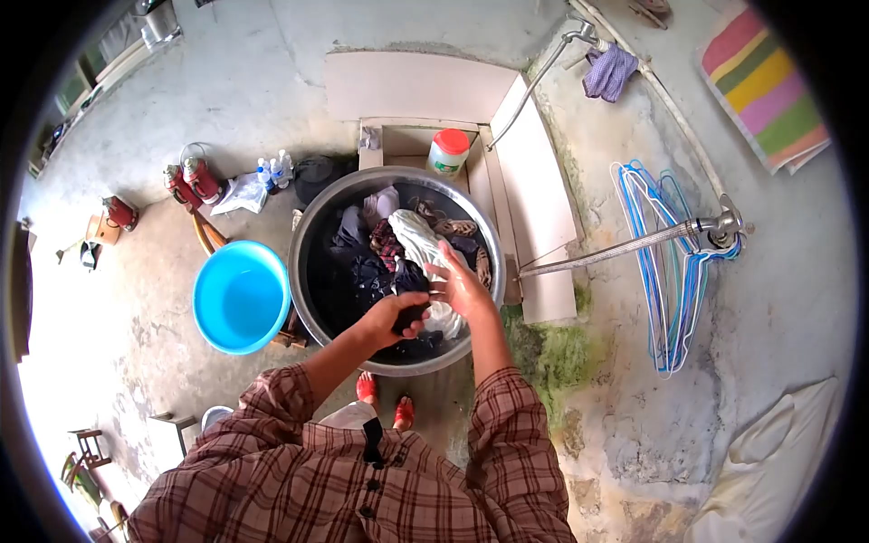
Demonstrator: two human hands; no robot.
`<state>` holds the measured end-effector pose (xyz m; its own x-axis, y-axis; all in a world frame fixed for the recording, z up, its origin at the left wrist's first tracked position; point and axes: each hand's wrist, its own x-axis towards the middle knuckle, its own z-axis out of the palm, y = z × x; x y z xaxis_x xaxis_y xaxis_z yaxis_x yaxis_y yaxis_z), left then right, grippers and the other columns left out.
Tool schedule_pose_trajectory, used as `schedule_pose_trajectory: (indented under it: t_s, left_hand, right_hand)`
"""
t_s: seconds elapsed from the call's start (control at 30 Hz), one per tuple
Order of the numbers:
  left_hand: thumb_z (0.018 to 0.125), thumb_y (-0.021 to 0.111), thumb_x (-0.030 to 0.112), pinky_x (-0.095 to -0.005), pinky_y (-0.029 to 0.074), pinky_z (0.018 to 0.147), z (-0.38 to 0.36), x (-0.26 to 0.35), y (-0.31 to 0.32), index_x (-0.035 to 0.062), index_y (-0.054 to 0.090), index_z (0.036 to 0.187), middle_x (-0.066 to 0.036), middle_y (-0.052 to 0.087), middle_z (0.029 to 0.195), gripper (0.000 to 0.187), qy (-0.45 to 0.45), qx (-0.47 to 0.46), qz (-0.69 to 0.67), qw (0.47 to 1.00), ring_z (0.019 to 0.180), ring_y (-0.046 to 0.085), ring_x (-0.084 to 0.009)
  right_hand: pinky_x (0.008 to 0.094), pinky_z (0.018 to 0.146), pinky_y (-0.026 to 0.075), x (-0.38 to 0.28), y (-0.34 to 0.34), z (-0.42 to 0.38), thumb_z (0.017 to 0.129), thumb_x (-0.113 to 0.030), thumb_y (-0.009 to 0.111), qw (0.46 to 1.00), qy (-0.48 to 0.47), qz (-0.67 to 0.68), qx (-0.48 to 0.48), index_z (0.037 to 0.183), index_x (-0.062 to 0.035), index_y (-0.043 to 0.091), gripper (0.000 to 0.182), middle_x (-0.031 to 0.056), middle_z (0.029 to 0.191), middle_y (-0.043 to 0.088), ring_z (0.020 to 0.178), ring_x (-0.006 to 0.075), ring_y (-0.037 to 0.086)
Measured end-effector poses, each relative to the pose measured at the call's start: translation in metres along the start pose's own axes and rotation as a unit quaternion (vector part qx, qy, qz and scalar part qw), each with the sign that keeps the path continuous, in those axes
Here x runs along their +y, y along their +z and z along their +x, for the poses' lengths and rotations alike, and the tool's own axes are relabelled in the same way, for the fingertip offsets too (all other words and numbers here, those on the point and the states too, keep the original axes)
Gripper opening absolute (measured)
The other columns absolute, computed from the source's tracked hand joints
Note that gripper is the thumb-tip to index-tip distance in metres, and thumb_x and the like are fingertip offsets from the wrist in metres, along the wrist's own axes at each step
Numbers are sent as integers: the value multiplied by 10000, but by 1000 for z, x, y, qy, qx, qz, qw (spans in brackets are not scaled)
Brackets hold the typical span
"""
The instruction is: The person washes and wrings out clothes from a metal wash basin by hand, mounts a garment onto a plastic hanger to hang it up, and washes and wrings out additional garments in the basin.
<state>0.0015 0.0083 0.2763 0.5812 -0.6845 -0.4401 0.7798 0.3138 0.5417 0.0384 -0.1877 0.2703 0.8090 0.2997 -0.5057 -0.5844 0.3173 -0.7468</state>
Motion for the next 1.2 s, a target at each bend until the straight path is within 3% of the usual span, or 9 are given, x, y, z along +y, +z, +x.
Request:
schedule_pose_trajectory:
  t_s: [0.23,0.33,0.53,0.63,0.7,0.77,1.0,1.1,1.2]
  left_hand:
    - [856,669,326,-210,383,549,-43,12,100,44,514,1006,-39,516,906,355,-40,-251,-470,845,715,464,-103]
    - [858,672,263,-214,394,597,-51,18,112,37,518,987,-33,517,917,302,-32,-260,-415,872,739,461,-106]
    - [848,640,114,-212,349,479,-43,34,90,11,541,864,-57,516,754,144,-127,-152,-119,973,570,432,-116]
    - [822,658,99,-235,358,443,-7,10,68,10,592,892,-97,585,800,131,-61,40,164,984,605,542,-151]
    - [826,651,179,-290,359,405,10,-13,54,39,597,687,-121,561,531,205,28,107,263,958,516,576,-189]
    - [891,521,323,-417,505,575,71,-73,-12,18,604,916,-239,635,846,317,322,181,757,538,609,643,-311]
    - [861,596,269,-380,482,479,22,-79,36,-10,548,954,-172,615,787,298,136,291,505,801,562,623,-263]
    - [858,619,266,-239,336,410,3,-62,52,36,533,864,-56,528,682,246,-29,92,-34,995,517,479,-143]
    - [885,601,299,-206,317,431,-27,-52,87,44,518,938,0,466,699,274,-33,-163,-320,933,535,415,-83]
  right_hand:
    - [657,1007,324,-33,106,-63,829,-688,456,866,-297,280,-291,1509,-242,104,886,179,1542,131,1350,450,270]
    - [521,887,462,-41,95,-66,921,-401,541,865,-321,241,-302,1364,-136,456,523,130,1224,489,1059,284,529]
    - [241,606,424,-75,87,-74,944,-83,486,966,-172,-165,-103,1130,10,613,244,-18,691,488,635,93,497]
    - [273,564,436,-39,70,-42,911,-111,506,853,-221,-461,104,953,-48,651,164,33,660,559,603,92,514]
    - [426,606,471,-4,51,-12,867,-102,497,718,-312,-585,212,817,-29,585,124,212,719,611,662,372,600]
    - [491,652,472,25,44,-2,866,-112,480,685,-287,-617,261,838,-19,548,119,225,759,628,760,438,597]
    - [409,887,441,60,6,12,889,-374,599,927,-103,-282,227,1303,-87,447,526,159,1251,558,1116,308,549]
    - [398,956,393,14,-5,-42,910,-540,519,984,-125,-111,65,1510,-190,128,797,143,1487,305,1125,283,484]
    - [491,1014,376,-32,-2,-107,839,-668,501,990,-76,-23,-112,1514,-203,44,938,204,1526,187,1294,366,370]
